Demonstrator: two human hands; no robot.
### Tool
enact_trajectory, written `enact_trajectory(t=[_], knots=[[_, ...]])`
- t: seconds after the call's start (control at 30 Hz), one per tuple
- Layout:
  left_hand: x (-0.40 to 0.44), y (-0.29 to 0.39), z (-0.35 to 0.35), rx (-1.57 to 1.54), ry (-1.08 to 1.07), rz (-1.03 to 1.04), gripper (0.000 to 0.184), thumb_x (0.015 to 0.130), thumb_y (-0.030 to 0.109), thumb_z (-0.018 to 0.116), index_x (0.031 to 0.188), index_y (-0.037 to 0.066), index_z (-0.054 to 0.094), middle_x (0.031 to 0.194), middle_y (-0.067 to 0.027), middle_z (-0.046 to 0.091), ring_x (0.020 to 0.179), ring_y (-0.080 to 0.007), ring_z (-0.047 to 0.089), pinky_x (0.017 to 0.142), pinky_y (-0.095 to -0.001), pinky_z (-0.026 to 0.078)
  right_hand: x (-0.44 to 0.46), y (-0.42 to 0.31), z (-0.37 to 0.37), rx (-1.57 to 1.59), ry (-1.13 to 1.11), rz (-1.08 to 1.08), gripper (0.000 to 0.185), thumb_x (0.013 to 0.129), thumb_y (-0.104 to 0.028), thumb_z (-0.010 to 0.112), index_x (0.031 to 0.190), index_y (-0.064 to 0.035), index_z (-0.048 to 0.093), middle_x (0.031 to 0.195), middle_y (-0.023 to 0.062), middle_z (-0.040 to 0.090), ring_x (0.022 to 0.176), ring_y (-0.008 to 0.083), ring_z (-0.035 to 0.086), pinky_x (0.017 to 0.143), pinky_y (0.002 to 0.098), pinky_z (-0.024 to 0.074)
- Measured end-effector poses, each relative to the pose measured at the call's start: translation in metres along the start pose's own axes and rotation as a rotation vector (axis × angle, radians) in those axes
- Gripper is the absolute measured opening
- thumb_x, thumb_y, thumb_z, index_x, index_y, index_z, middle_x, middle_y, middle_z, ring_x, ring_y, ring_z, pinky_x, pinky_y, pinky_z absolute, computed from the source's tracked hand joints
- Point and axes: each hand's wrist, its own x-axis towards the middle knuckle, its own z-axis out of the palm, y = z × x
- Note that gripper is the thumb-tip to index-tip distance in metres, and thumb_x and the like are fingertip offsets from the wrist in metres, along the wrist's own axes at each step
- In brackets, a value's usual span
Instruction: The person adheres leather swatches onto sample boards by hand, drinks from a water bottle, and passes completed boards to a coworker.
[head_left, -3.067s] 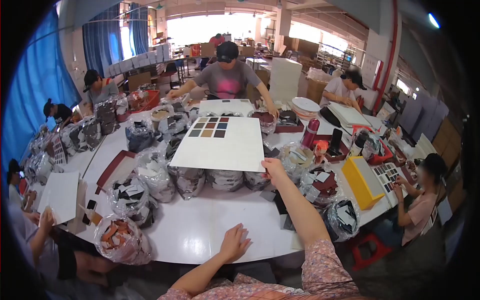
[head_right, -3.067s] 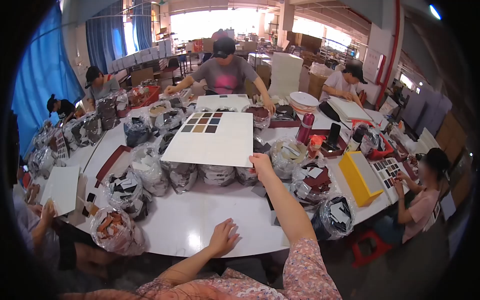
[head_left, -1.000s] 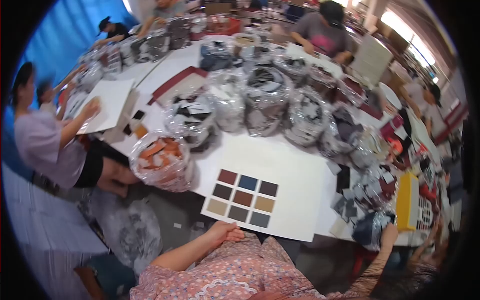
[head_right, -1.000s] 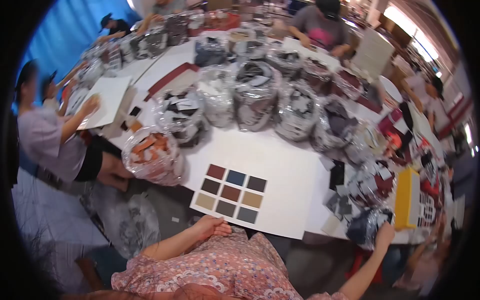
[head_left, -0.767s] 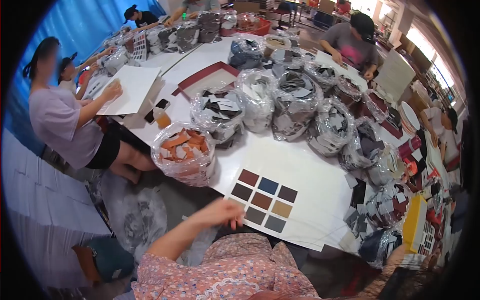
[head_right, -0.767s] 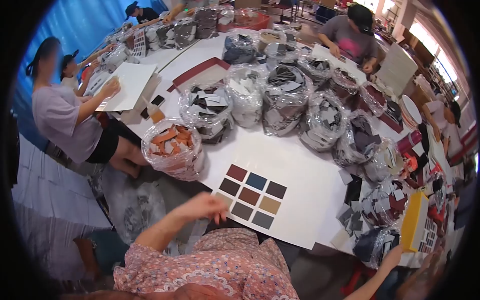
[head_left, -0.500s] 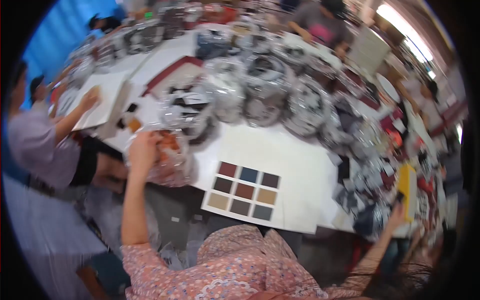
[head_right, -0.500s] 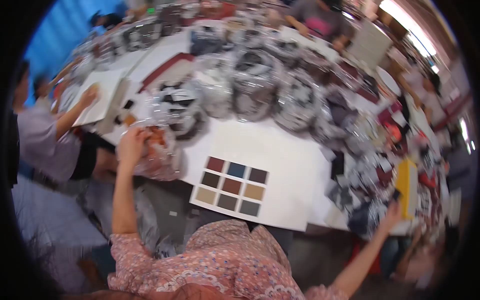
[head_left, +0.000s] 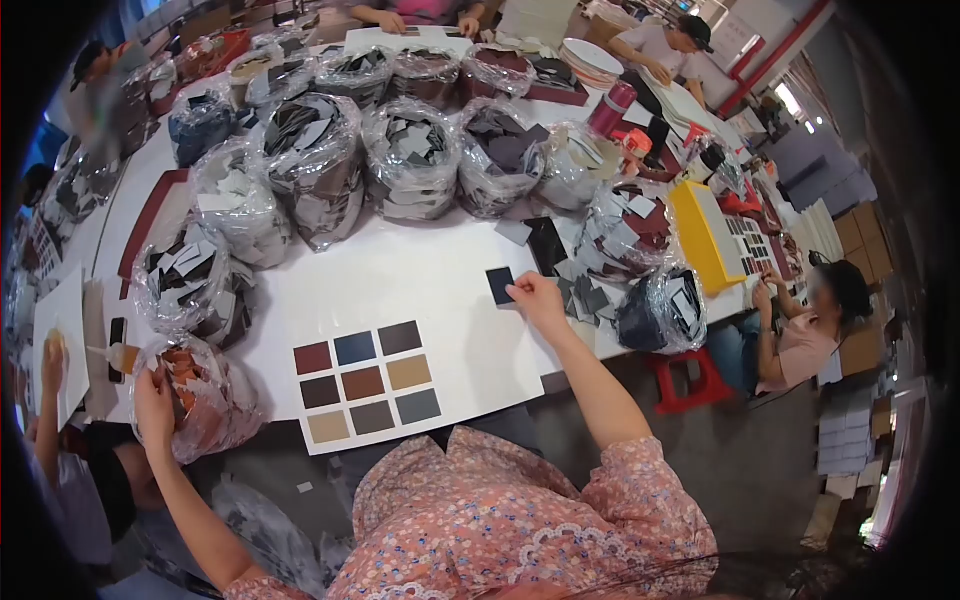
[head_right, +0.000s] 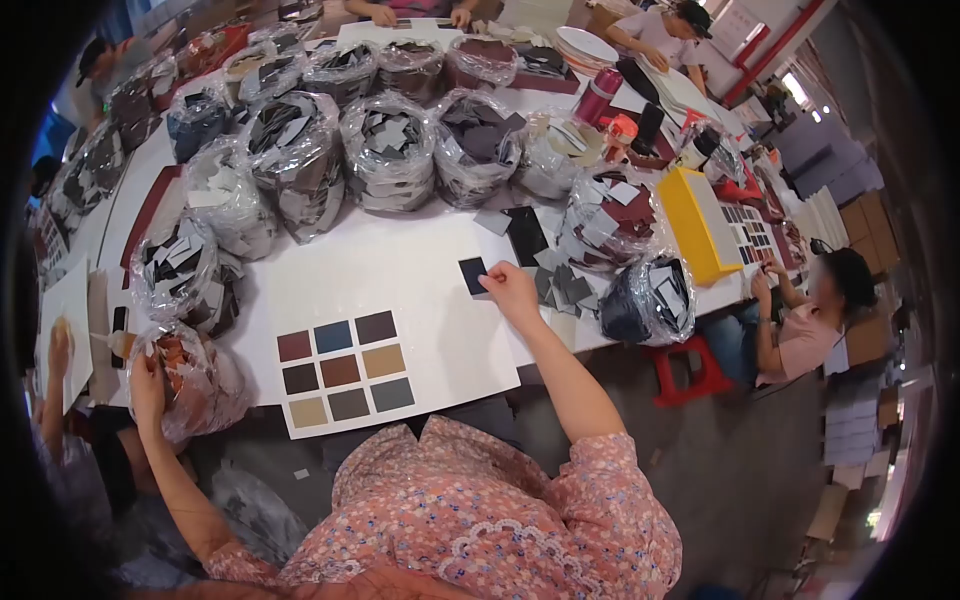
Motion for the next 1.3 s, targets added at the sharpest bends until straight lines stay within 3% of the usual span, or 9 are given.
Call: enact_trajectory(t=[0.2, 0.3, 0.33, 0.47, 0.57, 0.73, 0.8, 0.93, 1.3], knots=[[-0.006, 0.008, -0.005, -0.085, -0.008, 0.083, 0.019, 0.08, 0.003, 0.057, 0.095, -0.004, 0.048, 0.082, -0.0209, 0.057, 0.079, -0.0401, 0.058, 0.072, -0.046, 0.044, 0.003, 0.0, 0.021, -0.13, -0.006, 0.072, 0.023, 0.08, -0.026, 0.075, 0.084, -0.0063, 0.064, 0.07, 0.0043, 0.066, 0.065, 0.0165, 0.062, 0.061, 0.032, 0.0466], [-0.012, 0.023, -0.008, -0.215, 0.178, 0.032, 0.02, 0.08, 0.003, 0.057, 0.096, -0.004, 0.048, 0.079, -0.0176, 0.055, 0.073, -0.0326, 0.056, 0.07, -0.0416, 0.045, 0.001, 0.002, 0.022, -0.164, -0.011, 0.093, 0.024, 0.081, -0.03, 0.074, 0.084, -0.0079, 0.065, 0.074, 0.0057, 0.068, 0.068, 0.0205, 0.065, 0.063, 0.0347, 0.0478], [-0.005, -0.005, -0.006, -0.118, 0.18, 0.006, 0.018, 0.084, 0.006, 0.059, 0.097, -0.002, 0.05, 0.078, -0.0102, 0.055, 0.071, -0.0191, 0.053, 0.066, -0.0334, 0.044, 0.0, 0.004, 0.024, -0.172, -0.005, 0.099, 0.024, 0.081, -0.03, 0.074, 0.084, -0.0081, 0.065, 0.074, 0.0057, 0.068, 0.069, 0.021, 0.065, 0.063, 0.0351, 0.048], [-0.019, -0.002, -0.009, -0.636, 0.388, 0.023, 0.01, 0.094, 0.01, 0.06, 0.094, 0.001, 0.055, 0.081, 0.0008, 0.056, 0.071, -0.0064, 0.049, 0.061, -0.0235, 0.04, -0.002, -0.002, 0.026, -0.196, 0.002, 0.138, 0.026, 0.081, -0.032, 0.074, 0.084, -0.0086, 0.066, 0.077, 0.006, 0.069, 0.071, 0.0227, 0.066, 0.064, 0.0364, 0.0488], [-0.046, 0.077, -0.01, -0.801, 0.376, 0.121, 0.009, 0.093, 0.009, 0.062, 0.094, 0.002, 0.057, 0.08, 0.0011, 0.056, 0.07, -0.0064, 0.05, 0.063, -0.0214, 0.04, -0.002, -0.004, 0.027, -0.221, 0.008, 0.149, 0.026, 0.08, -0.033, 0.074, 0.084, -0.009, 0.066, 0.077, 0.0058, 0.069, 0.072, 0.0231, 0.066, 0.065, 0.0367, 0.0494], [-0.096, 0.178, 0.036, -1.066, 0.082, 0.079, 0.029, 0.091, -0.002, 0.058, 0.118, 0.004, 0.05, 0.098, -0.0012, 0.052, 0.076, -0.0051, 0.051, 0.067, -0.0186, 0.041, -0.002, -0.004, 0.029, -0.268, 0.009, 0.16, 0.025, 0.08, -0.033, 0.074, 0.084, -0.0093, 0.066, 0.078, 0.006, 0.069, 0.074, 0.0237, 0.067, 0.066, 0.0372, 0.0498], [-0.11, 0.203, 0.062, -1.18, -0.197, -0.006, 0.042, 0.089, -0.005, 0.058, 0.128, 0.004, 0.045, 0.095, -0.0015, 0.048, 0.075, -0.0059, 0.053, 0.065, -0.0188, 0.043, -0.001, -0.007, 0.03, -0.283, 0.007, 0.17, 0.025, 0.08, -0.034, 0.073, 0.084, -0.0095, 0.066, 0.078, 0.0061, 0.069, 0.074, 0.024, 0.067, 0.067, 0.0373, 0.0497], [-0.126, 0.232, 0.129, -1.21, -0.492, -0.046, 0.01, 0.091, 0.003, 0.061, 0.101, 0.001, 0.063, 0.088, -0.0018, 0.061, 0.07, -0.0074, 0.058, 0.061, -0.0203, 0.045, -0.001, -0.008, 0.032, -0.299, 0.016, 0.183, 0.025, 0.08, -0.034, 0.073, 0.084, -0.0099, 0.066, 0.077, 0.0058, 0.069, 0.074, 0.0243, 0.067, 0.067, 0.0375, 0.0495], [-0.124, 0.292, 0.195, -1.134, -0.499, -0.025, 0.014, 0.093, 0.009, 0.062, 0.084, 0.003, 0.053, 0.065, 0.001, 0.052, 0.049, -0.0047, 0.046, 0.043, -0.0208, 0.035, -0.002, -0.017, 0.034, -0.347, 0.04, 0.212, 0.024, 0.08, -0.033, 0.073, 0.082, -0.0109, 0.063, 0.074, 0.0046, 0.067, 0.074, 0.0247, 0.066, 0.066, 0.0382, 0.049]])
